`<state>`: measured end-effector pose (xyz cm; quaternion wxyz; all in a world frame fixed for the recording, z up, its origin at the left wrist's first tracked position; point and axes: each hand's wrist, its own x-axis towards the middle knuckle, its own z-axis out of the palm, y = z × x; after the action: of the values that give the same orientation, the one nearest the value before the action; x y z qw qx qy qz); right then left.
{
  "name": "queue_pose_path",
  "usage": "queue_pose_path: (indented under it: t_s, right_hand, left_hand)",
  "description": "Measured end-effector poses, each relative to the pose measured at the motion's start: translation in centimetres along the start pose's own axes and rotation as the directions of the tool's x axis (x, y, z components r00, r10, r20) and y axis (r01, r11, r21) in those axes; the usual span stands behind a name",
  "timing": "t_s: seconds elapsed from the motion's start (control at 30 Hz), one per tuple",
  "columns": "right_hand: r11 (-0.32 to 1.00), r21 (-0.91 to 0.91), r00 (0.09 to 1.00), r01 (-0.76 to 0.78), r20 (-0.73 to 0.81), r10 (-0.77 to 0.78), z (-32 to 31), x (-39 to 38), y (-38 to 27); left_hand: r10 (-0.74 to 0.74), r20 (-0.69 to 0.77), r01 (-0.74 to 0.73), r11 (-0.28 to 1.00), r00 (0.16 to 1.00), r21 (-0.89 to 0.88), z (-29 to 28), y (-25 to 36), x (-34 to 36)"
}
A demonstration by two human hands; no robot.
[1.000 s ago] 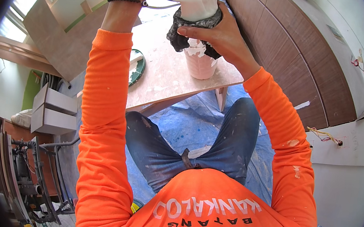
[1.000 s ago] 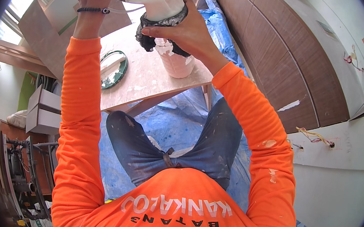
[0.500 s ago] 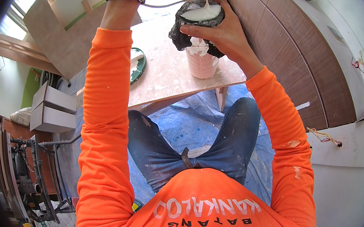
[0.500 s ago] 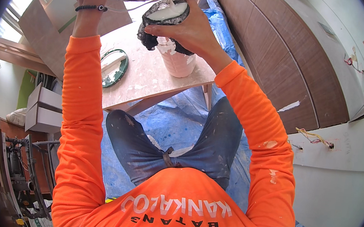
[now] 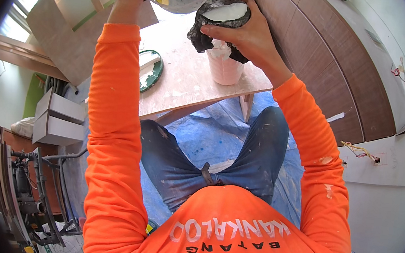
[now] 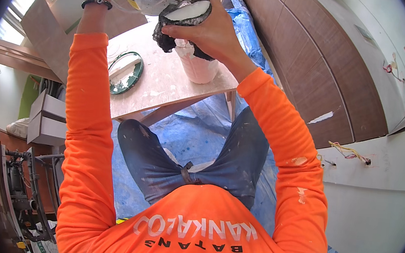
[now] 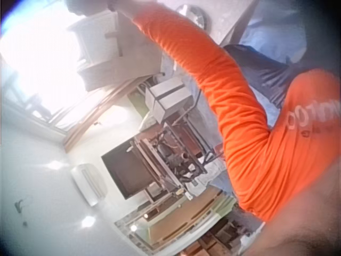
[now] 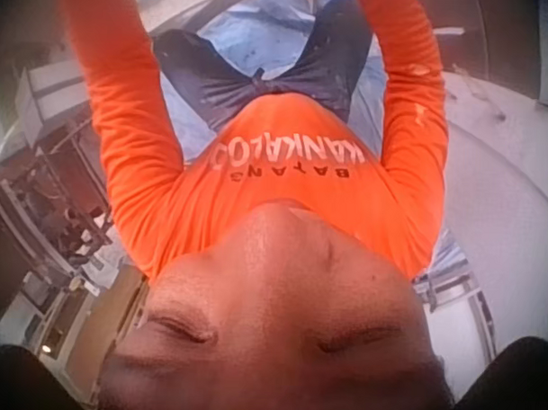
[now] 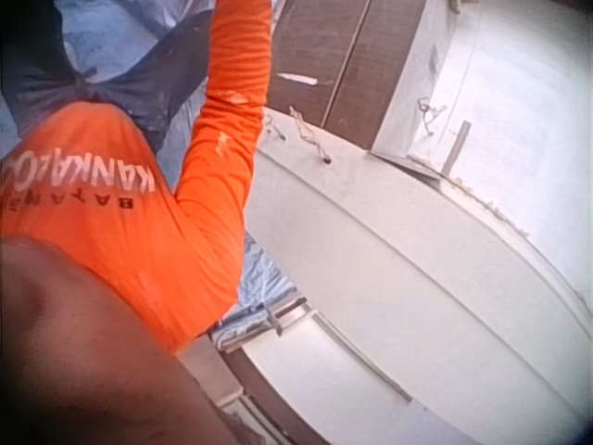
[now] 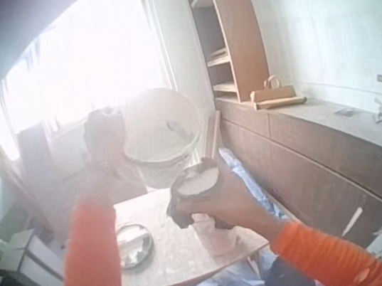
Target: The person retrieves a paint can, opens it, and stirs the contents with a stick. They then pour some paint into a coconut shell and continue mixing by hand before moving to a sink area.
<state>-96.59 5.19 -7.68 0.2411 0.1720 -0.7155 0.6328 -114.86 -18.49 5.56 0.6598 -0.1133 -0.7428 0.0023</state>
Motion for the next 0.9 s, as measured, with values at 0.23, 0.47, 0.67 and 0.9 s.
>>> queue_pose_path:
  t_s: [0.23,0.47,0.67,0.9]
  right_hand:
    - [0.998,-0.060,0.996,0.029,0.089,-0.024,1.9,-0.1,-1.2]
    - [1.000,0.018,0.999,-0.017,0.049,0.016,0.0,-0.4,-0.5]
    - [0.999,-0.049,1.000,0.006,0.026,-0.005,0.2,-0.4,-0.5]
    - [0.987,0.104,0.991,-0.123,0.064,0.117,0.9,0.2,-2.5]
  left_hand:
    - [0.239,0.408,-0.301,0.949,0.881,0.095,10.3,-13.7,-2.8]
    - [-0.492,0.774,0.897,0.386,0.398,-0.216,3.4,-2.3,-3.9]
    - [-0.458,0.871,0.981,0.149,0.179,-0.123,5.2,-2.1,-8.5]
    - [-0.314,0.942,0.992,0.077,0.121,-0.101,9.2,-6.6,-13.4]
